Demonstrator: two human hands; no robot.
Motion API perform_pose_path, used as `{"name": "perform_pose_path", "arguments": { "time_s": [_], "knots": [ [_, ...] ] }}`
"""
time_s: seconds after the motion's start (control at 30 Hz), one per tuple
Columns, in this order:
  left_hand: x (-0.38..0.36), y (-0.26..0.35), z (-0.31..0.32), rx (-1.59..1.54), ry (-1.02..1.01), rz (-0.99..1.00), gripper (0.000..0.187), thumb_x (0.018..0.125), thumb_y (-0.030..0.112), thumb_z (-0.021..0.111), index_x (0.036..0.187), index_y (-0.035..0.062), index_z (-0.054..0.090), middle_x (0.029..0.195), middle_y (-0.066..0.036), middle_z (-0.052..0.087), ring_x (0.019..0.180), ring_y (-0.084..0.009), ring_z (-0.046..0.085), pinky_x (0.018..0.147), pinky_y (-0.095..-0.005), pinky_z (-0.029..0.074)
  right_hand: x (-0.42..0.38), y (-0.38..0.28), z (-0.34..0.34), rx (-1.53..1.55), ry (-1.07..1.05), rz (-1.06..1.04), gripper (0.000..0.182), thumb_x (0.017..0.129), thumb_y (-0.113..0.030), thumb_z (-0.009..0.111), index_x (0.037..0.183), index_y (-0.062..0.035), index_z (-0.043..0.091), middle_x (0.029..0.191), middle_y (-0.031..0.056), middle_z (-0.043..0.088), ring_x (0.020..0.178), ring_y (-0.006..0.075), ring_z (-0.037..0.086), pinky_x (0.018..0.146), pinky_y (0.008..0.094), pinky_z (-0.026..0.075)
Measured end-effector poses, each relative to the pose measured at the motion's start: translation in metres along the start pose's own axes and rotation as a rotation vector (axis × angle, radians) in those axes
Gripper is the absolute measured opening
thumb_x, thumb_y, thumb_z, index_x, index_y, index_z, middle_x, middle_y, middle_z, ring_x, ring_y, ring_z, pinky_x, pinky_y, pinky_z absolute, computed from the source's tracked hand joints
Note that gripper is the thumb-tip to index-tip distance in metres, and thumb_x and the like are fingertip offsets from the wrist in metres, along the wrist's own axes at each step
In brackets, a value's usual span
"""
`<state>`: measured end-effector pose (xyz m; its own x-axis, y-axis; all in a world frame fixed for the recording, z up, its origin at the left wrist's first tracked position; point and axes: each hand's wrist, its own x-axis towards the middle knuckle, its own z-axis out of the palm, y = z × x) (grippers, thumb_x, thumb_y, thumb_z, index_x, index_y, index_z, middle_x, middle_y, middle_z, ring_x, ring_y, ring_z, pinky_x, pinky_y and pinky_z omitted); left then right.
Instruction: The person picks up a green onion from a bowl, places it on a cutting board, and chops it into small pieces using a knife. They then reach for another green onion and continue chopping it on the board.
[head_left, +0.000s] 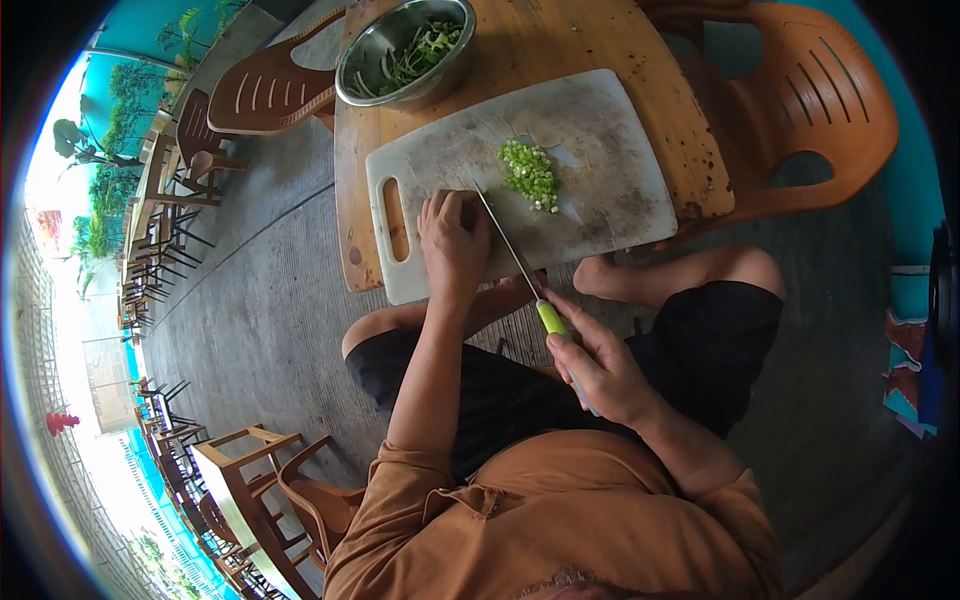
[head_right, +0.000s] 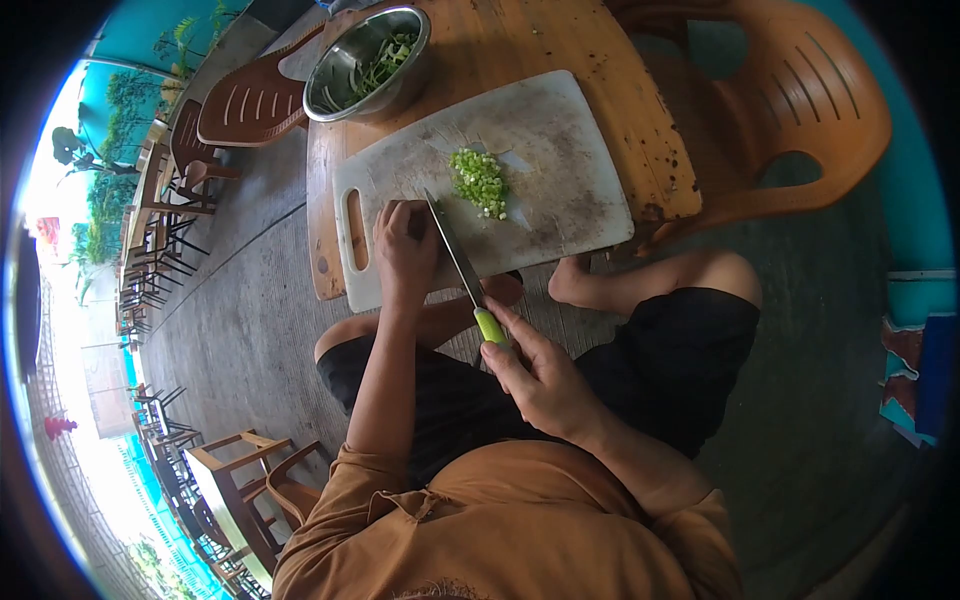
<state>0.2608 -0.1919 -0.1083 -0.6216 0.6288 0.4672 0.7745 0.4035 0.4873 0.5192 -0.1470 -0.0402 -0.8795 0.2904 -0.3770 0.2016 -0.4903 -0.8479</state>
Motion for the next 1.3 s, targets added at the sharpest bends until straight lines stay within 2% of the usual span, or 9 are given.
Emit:
{"name": "perform_pose_path", "arguments": {
  "time_s": [0.07,0.23,0.3,0.43,0.7,0.8,1.07,1.3],
  "knots": [
    [0.001,0.002,-0.003,-0.011,-0.03,-0.034,0.015,0.086,0.006,0.074,0.101,0.0016,0.073,0.101,-0.013,0.069,0.1,-0.036,0.066,0.093,-0.0447,0.051,0.001,0.003,0.003,-0.014,0.023,-0.03,0.06,0.112,-0.022,0.056,0.166,-0.0039,0.035,0.08,-0.0037,0.054,0.06,0.0028,0.047,0.052,0.0205,0.041],
    [0.0,-0.004,0.001,-0.048,-0.02,-0.027,0.014,0.084,0.006,0.077,0.096,0.005,0.071,0.098,-0.01,0.068,0.098,-0.0327,0.064,0.092,-0.0454,0.048,0.009,-0.001,0.007,-0.01,0.052,-0.049,0.059,0.113,-0.023,0.056,0.165,-0.0037,0.037,0.079,-0.0047,0.053,0.058,0.0023,0.046,0.052,0.021,0.039],
    [0.0,-0.004,0.001,-0.064,-0.027,-0.039,0.013,0.083,0.006,0.077,0.095,0.0049,0.071,0.097,-0.01,0.068,0.098,-0.0327,0.064,0.092,-0.0453,0.048,0.016,-0.005,0.006,0.03,0.019,0.01,0.059,0.112,-0.023,0.057,0.164,-0.0036,0.038,0.078,-0.0061,0.052,0.063,0.0019,0.046,0.055,0.0205,0.04],
    [-0.001,0.0,-0.001,-0.015,-0.01,-0.011,0.015,0.084,0.006,0.077,0.098,0.0054,0.07,0.098,-0.011,0.067,0.099,-0.0336,0.064,0.092,-0.0455,0.048,0.019,-0.004,0.01,0.058,0.023,-0.008,0.059,0.112,-0.023,0.058,0.164,-0.0039,0.039,0.076,-0.0068,0.051,0.064,0.0019,0.046,0.057,0.0205,0.04],
    [-0.001,-0.001,0.003,-0.008,0.007,-0.012,0.015,0.084,0.006,0.076,0.095,0.0049,0.067,0.097,-0.012,0.065,0.098,-0.036,0.062,0.091,-0.0476,0.047,0.007,0.001,0.013,-0.016,0.06,-0.081,0.06,0.112,-0.022,0.057,0.164,0.0006,0.037,0.088,-0.0057,0.051,0.076,0.0022,0.045,0.066,0.0201,0.04],
    [0.0,-0.001,0.002,-0.005,0.017,-0.018,0.013,0.084,0.006,0.076,0.092,0.0045,0.066,0.096,-0.012,0.065,0.097,-0.0358,0.063,0.091,-0.0474,0.048,0.015,0.002,0.012,-0.05,0.063,-0.082,0.06,0.112,-0.021,0.057,0.164,0.0007,0.036,0.088,-0.0056,0.052,0.076,0.0024,0.045,0.066,0.0206,0.041],
    [-0.002,0.001,-0.001,-0.071,0.01,-0.029,0.015,0.087,0.01,0.077,0.1,0.0046,0.072,0.099,-0.013,0.067,0.1,-0.0347,0.064,0.092,-0.0468,0.049,0.007,0.007,0.003,0.019,0.076,-0.071,0.06,0.112,-0.023,0.058,0.165,-0.0032,0.037,0.079,-0.0063,0.05,0.068,0.002,0.045,0.06,0.0197,0.04],
    [-0.001,0.004,-0.001,-0.078,0.068,-0.052,0.013,0.088,0.011,0.077,0.096,0.0036,0.071,0.102,-0.014,0.065,0.1,-0.0358,0.062,0.093,-0.0483,0.05,-0.001,-0.001,-0.003,0.049,0.032,-0.035,0.061,0.112,-0.022,0.057,0.167,-0.0063,0.035,0.078,-0.0052,0.052,0.067,0.0017,0.047,0.055,0.0185,0.04]
  ]
}}
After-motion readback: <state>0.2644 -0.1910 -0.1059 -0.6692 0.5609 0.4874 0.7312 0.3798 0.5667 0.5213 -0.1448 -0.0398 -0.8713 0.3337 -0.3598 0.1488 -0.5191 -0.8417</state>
